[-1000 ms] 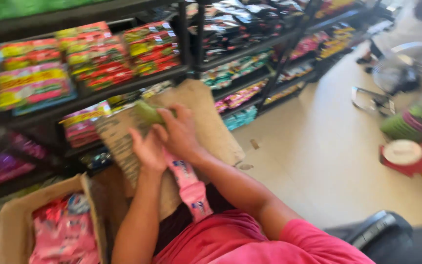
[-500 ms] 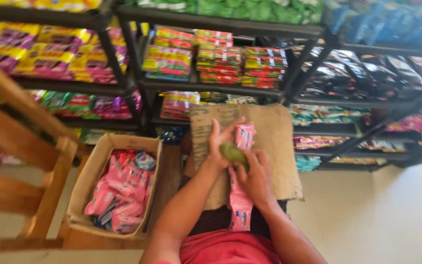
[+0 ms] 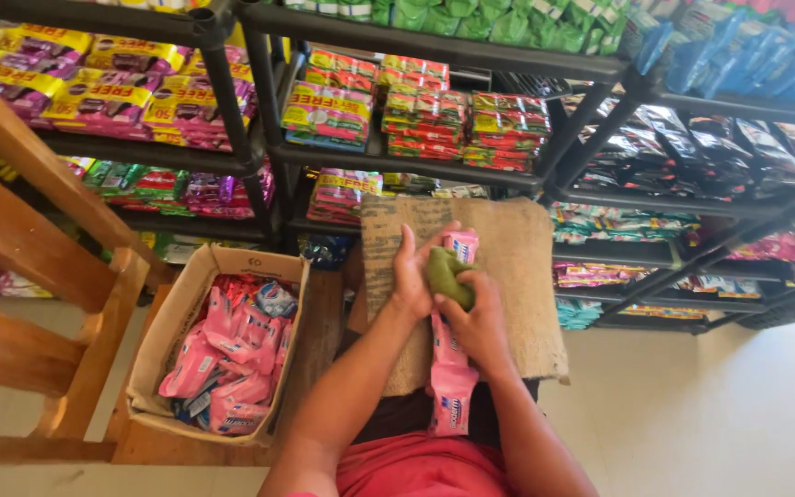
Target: Wiping down individually packaged soap bars with a cloth before stocking.
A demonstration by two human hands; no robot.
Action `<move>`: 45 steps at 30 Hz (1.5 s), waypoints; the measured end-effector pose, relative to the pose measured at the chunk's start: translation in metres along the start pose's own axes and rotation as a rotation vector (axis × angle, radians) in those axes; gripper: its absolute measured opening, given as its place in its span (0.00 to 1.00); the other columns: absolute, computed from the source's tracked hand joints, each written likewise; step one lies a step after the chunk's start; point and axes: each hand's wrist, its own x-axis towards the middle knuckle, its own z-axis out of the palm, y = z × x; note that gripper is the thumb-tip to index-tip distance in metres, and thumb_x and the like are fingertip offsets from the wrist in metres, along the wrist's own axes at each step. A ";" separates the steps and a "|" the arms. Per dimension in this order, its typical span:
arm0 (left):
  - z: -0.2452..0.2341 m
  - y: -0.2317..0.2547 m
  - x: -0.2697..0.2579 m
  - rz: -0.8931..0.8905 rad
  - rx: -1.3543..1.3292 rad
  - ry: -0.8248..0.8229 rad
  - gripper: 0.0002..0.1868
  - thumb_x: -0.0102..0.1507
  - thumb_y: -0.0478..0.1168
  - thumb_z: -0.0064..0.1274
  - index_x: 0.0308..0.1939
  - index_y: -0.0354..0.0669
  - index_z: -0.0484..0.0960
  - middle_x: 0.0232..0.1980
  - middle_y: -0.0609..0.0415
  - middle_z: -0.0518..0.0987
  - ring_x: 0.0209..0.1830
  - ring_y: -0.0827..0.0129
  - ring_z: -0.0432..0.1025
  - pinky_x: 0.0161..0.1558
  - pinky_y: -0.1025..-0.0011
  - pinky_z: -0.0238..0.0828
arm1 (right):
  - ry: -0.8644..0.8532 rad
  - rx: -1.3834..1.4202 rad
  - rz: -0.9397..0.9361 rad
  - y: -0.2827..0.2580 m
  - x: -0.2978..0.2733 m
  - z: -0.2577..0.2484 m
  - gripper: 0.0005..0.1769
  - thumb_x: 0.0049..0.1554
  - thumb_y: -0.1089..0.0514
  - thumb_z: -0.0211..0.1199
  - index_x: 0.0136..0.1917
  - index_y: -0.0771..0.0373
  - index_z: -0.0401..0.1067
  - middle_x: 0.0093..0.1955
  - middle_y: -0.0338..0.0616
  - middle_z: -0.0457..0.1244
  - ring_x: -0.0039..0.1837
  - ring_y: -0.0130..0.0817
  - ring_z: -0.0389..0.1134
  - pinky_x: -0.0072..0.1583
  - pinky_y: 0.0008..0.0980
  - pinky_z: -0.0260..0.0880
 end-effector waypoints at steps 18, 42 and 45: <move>0.081 0.002 -0.028 -0.137 0.052 0.269 0.40 0.63 0.76 0.50 0.50 0.40 0.86 0.45 0.46 0.86 0.44 0.61 0.82 0.46 0.68 0.81 | 0.149 -0.056 -0.199 -0.027 -0.002 -0.006 0.20 0.52 0.54 0.76 0.52 0.60 0.69 0.65 0.58 0.60 0.62 0.66 0.67 0.58 0.57 0.70; 0.006 0.003 -0.010 -0.322 0.098 -0.038 0.46 0.65 0.70 0.41 0.79 0.48 0.54 0.83 0.50 0.58 0.82 0.52 0.53 0.76 0.46 0.54 | 0.149 -0.160 -0.229 -0.008 -0.049 -0.002 0.22 0.56 0.43 0.67 0.65 0.37 0.74 0.55 0.40 0.61 0.55 0.51 0.72 0.55 0.43 0.74; -0.006 0.000 -0.008 -0.344 0.010 -0.159 0.41 0.71 0.68 0.34 0.80 0.49 0.54 0.82 0.49 0.58 0.80 0.51 0.57 0.73 0.45 0.61 | 0.218 -0.272 -0.313 0.002 -0.031 0.004 0.21 0.55 0.44 0.67 0.63 0.37 0.75 0.57 0.41 0.61 0.56 0.49 0.71 0.57 0.43 0.74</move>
